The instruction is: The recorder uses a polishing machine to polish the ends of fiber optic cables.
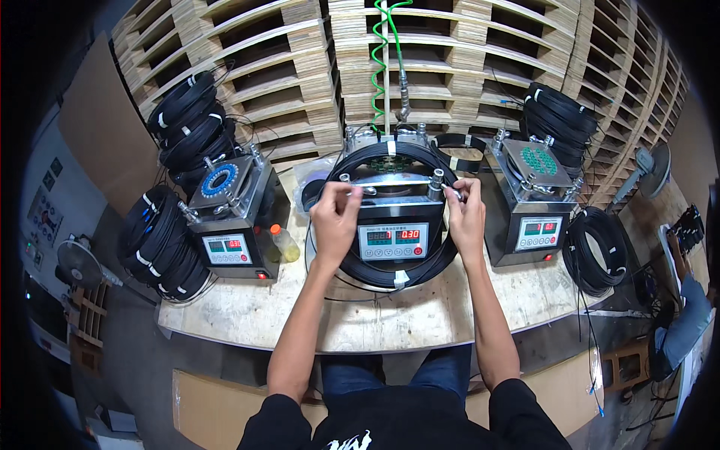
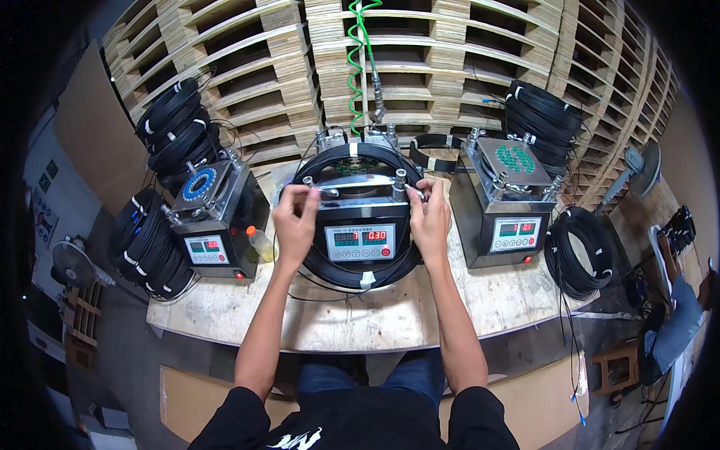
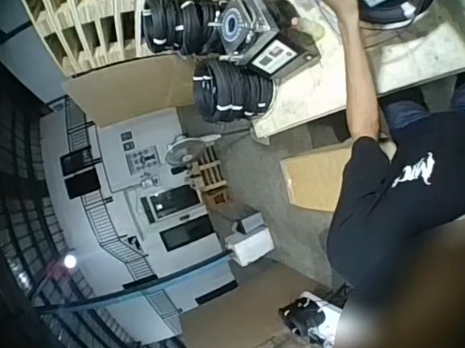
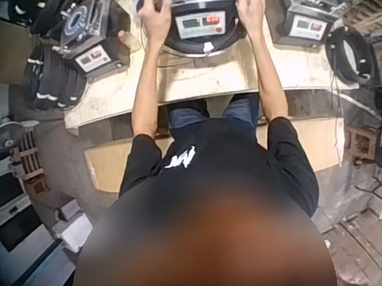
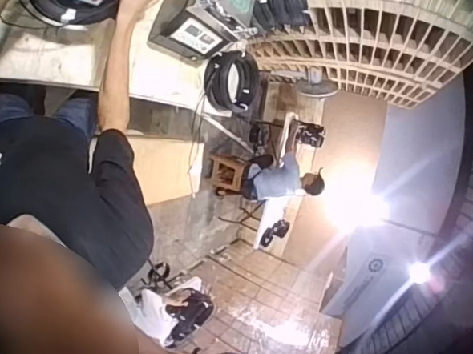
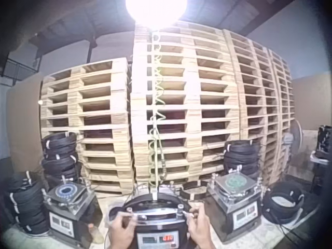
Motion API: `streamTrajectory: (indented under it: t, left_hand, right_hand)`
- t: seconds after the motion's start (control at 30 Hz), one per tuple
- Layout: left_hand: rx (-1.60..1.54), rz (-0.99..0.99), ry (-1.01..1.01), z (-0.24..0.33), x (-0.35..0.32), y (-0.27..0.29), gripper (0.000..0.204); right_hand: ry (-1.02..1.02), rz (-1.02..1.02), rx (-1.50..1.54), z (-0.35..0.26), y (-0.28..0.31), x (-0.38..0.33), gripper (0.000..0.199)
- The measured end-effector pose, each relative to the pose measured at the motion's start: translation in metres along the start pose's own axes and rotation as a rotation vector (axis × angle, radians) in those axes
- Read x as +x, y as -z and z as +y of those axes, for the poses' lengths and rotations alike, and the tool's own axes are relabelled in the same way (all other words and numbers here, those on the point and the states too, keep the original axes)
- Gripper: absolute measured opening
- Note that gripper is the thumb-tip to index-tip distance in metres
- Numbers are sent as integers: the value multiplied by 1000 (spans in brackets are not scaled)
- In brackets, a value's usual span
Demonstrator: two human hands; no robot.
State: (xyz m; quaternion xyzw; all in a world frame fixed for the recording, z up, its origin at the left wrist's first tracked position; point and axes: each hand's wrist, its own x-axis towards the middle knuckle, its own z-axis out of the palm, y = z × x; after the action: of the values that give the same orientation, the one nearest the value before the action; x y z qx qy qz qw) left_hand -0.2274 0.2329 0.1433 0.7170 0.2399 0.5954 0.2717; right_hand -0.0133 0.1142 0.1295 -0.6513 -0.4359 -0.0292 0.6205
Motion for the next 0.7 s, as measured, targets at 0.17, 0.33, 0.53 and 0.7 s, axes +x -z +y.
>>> streamTrajectory:
  t: [0.17, 0.33, 0.53, 0.7]
  left_hand:
    - [359, 146, -170, -10, 9, 38, 38]
    - [88, -230, 173, -47, 14, 39, 69]
    - [-8, -230, 259, -46, 12, 33, 68]
    - [39, -227, 196, -48, 18, 28, 62]
  right_hand:
    - [407, 189, -184, -25, 16, -1, 29]
    - [2, -89, -111, -18, 16, 1, 25]
    - [270, 91, -235, -23, 13, -7, 36]
    - [108, -21, -10, -18, -5, -22, 17]
